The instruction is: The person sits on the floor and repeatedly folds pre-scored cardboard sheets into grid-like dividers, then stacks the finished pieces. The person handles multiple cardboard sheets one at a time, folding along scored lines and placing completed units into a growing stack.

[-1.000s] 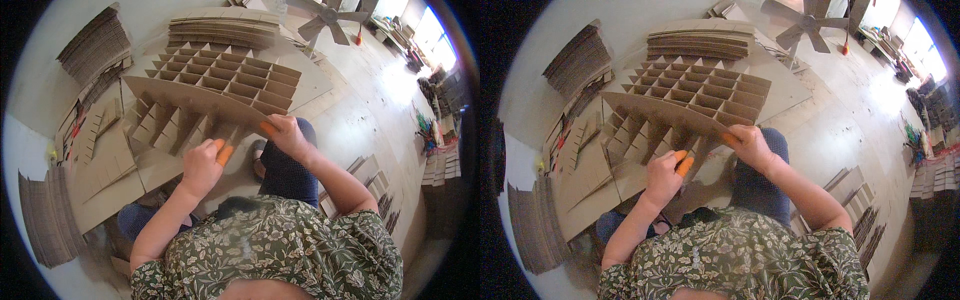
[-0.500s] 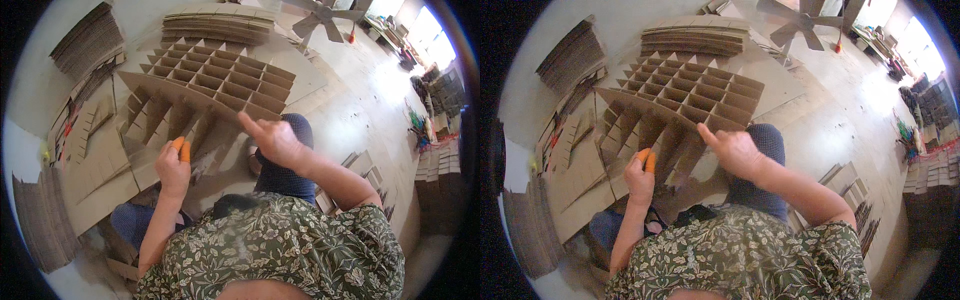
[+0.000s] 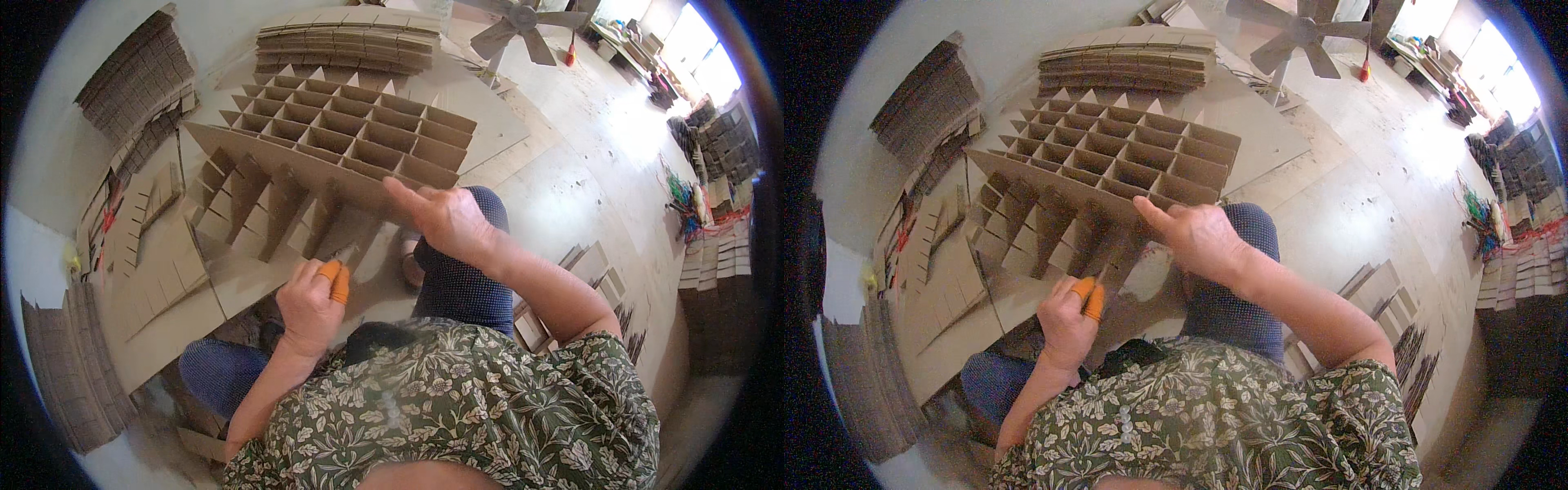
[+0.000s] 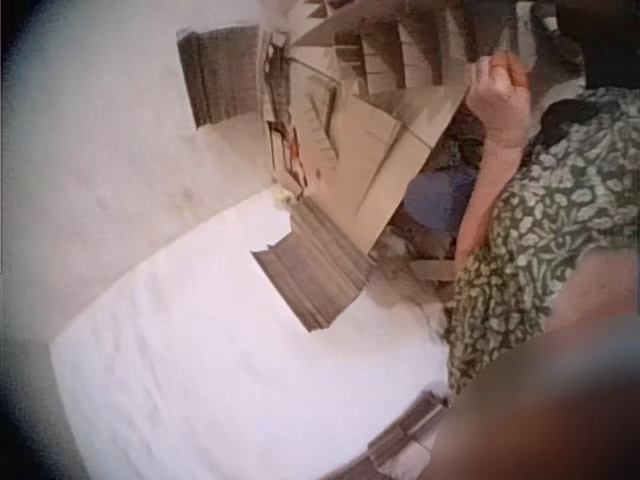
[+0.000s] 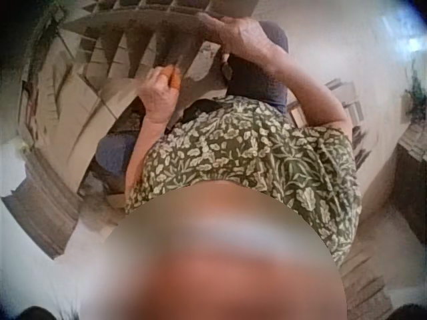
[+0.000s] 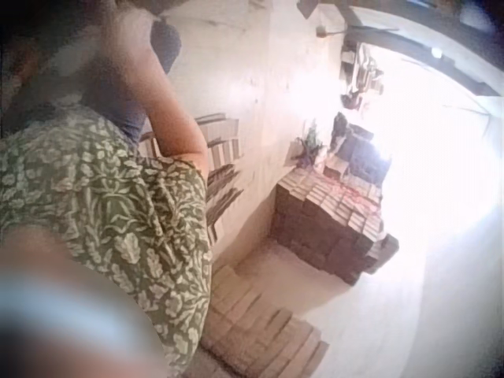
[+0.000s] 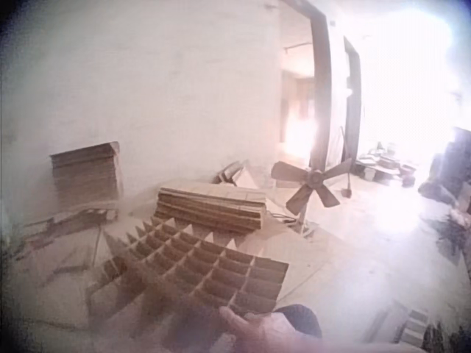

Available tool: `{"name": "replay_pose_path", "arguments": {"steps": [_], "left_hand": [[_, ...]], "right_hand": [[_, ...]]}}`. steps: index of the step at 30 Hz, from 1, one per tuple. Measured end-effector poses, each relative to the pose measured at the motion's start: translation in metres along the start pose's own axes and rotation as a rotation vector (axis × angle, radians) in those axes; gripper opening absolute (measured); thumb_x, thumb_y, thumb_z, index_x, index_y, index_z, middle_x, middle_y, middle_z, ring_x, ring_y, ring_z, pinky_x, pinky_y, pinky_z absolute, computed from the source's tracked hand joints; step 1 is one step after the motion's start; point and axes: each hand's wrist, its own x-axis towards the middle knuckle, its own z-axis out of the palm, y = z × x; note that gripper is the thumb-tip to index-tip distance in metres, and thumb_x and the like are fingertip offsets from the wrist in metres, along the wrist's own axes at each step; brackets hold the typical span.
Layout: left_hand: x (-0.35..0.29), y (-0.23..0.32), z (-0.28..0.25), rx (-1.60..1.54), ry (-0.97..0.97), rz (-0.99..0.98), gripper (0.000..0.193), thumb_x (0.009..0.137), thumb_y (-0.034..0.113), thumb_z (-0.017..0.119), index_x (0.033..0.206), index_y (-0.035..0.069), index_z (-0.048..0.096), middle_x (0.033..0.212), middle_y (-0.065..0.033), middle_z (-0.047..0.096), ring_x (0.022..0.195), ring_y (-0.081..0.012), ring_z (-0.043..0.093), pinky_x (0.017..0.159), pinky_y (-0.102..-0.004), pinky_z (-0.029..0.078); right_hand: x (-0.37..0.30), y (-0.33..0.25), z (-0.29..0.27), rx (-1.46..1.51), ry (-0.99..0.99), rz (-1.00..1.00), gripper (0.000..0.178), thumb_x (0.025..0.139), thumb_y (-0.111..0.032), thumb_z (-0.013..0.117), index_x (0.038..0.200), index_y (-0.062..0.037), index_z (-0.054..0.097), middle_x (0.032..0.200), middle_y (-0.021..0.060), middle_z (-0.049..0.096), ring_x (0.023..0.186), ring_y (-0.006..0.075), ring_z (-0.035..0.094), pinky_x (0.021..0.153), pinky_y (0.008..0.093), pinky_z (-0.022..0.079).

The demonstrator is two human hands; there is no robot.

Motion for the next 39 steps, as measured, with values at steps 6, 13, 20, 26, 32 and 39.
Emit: {"name": "replay_pose_path", "arguments": {"steps": [6,13,20,26,32,39], "left_hand": [[0.004,0.003,-0.005,-0.016,0.065,0.007,0.015,0.075,0.007,0.072,0.087,0.001,0.065,0.082,-0.0117,0.061,0.075,-0.0301,0.059,0.064,-0.0380,0.048],[0.006,-0.056,-0.039,-0.011,0.415,0.033,0.017,0.079,0.007,0.071,0.094,0.001,0.065,0.090,-0.0110,0.064,0.082,-0.0288,0.059,0.075,-0.0369,0.049],[0.012,-0.128,-0.056,0.290,0.545,-0.132,0.027,0.082,0.008,0.068,0.108,0.002,0.063,0.106,-0.0129,0.061,0.093,-0.0316,0.058,0.085,-0.0378,0.047],[-0.003,-0.163,-0.045,0.101,0.564,-0.282,0.033,0.085,0.010,0.067,0.117,0.003,0.059,0.109,-0.0147,0.060,0.100,-0.0316,0.058,0.089,-0.0365,0.045],[0.010,-0.173,-0.058,0.009,0.585,-0.260,0.026,0.086,0.009,0.066,0.111,0.001,0.061,0.108,-0.0154,0.061,0.099,-0.0298,0.059,0.087,-0.0357,0.046],[0.008,-0.217,-0.097,-0.007,0.382,-0.375,0.037,0.084,0.019,0.069,0.116,0.002,0.060,0.118,-0.0159,0.058,0.107,-0.0301,0.056,0.092,-0.0375,0.044]], "right_hand": [[-0.001,0.004,0.015,-0.022,-0.051,0.005,0.062,0.074,-0.008,0.059,0.134,-0.0102,0.044,0.075,0.0112,0.060,0.066,0.0317,0.063,0.059,0.0414,0.052],[0.030,-0.014,-0.012,0.006,0.353,-0.178,0.040,0.078,-0.014,0.065,0.116,-0.0072,0.055,0.089,0.0119,0.057,0.086,0.0324,0.059,0.066,0.0416,0.051],[0.131,-0.036,0.018,0.013,0.267,-0.335,0.056,0.082,-0.010,0.062,0.133,-0.0015,0.041,0.108,0.0184,0.056,0.107,0.0362,0.050,0.093,0.0435,0.042],[0.173,-0.039,0.042,-0.102,-0.014,-0.304,0.048,0.079,-0.004,0.053,0.127,0.0011,0.046,0.085,0.0167,0.063,0.093,0.0350,0.060,0.081,0.0421,0.048],[0.168,-0.023,0.056,-0.184,-0.104,-0.405,0.046,0.078,-0.004,0.054,0.124,-0.0006,0.051,0.088,0.0159,0.063,0.094,0.0338,0.060,0.084,0.0414,0.047],[0.175,-0.021,0.069,-0.214,0.022,-0.317,0.042,0.075,-0.007,0.057,0.117,-0.0095,0.057,0.090,0.0135,0.060,0.097,0.0320,0.057,0.087,0.0452,0.044]]}}
